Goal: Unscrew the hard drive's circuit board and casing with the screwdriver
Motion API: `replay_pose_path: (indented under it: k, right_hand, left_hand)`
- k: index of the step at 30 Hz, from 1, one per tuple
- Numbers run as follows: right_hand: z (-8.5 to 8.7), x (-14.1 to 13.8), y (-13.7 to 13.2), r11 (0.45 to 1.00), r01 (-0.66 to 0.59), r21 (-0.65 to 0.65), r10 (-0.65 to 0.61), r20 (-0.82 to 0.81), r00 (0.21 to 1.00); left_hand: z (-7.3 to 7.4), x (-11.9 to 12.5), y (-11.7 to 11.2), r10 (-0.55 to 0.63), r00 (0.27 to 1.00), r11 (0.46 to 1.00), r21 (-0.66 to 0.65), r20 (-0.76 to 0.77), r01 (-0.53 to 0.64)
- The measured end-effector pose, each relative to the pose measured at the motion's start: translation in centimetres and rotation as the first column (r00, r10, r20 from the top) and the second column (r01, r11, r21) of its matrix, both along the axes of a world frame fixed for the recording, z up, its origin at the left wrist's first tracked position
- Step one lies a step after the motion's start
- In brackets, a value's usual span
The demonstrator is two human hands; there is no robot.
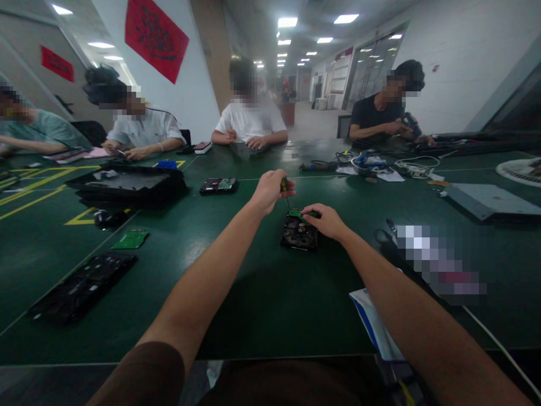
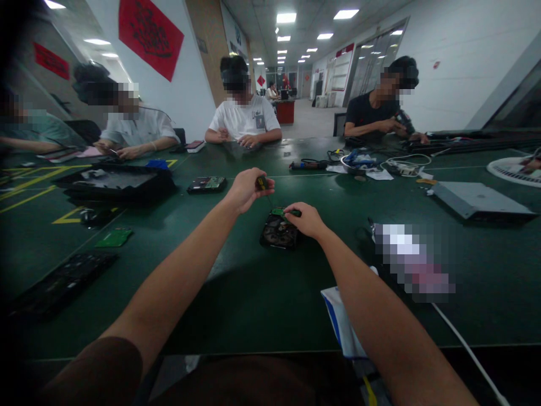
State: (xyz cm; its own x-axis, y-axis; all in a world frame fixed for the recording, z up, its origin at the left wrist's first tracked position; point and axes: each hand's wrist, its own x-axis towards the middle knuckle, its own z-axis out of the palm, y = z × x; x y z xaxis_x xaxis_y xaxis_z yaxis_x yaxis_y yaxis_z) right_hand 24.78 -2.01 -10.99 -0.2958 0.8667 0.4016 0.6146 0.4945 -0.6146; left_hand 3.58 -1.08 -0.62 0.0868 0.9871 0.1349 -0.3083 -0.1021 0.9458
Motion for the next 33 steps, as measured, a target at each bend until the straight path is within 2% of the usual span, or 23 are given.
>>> replay_pose_path:
  k: [7,15,17,21,24,28,31,33]
  right_hand:
    - [-0.17,0.03,0.17,1.000,0.000,-0.006,0.000,0.007,1.000]
    - [-0.33,0.08,0.24,1.000,-0.007,-0.010,0.007,0.002,1.000]
    - [-0.31,0.09,0.24,1.000,-0.006,-0.011,0.006,0.000,1.000]
    - [-0.26,0.13,0.21,1.000,-0.006,-0.012,0.006,-0.001,1.000]
    - [-0.18,0.12,0.15,1.000,-0.004,-0.015,0.004,0.001,1.000]
    - [-0.10,0.03,0.07,1.000,0.000,-0.011,0.000,0.001,1.000]
    - [-0.10,-0.03,0.04,1.000,0.007,-0.015,-0.007,0.001,1.000]
    - [-0.09,-0.04,0.03,1.000,0.013,-0.021,-0.013,0.004,1.000]
  left_hand:
    - [-0.04,-0.06,0.04,0.055,0.992,0.997,0.055,-0.111,-0.049]
    - [0.06,0.10,-0.10,-0.025,0.999,0.999,-0.029,0.023,0.026]
    - [0.11,-0.02,0.02,0.018,1.000,0.999,-0.035,0.025,-0.017]
    - [0.34,-0.35,0.02,0.107,0.991,0.994,-0.029,-0.078,-0.109]
    - [0.46,-0.39,-0.21,0.058,0.995,0.997,-0.048,-0.084,-0.062]
    - [0.39,-0.19,-0.42,-0.054,0.998,0.993,-0.105,0.034,0.058]
    - [0.25,-0.10,-0.29,-0.050,0.995,0.994,-0.094,0.082,0.057]
    - [0.18,-0.13,-0.15,-0.026,0.999,0.997,-0.068,0.043,0.029]
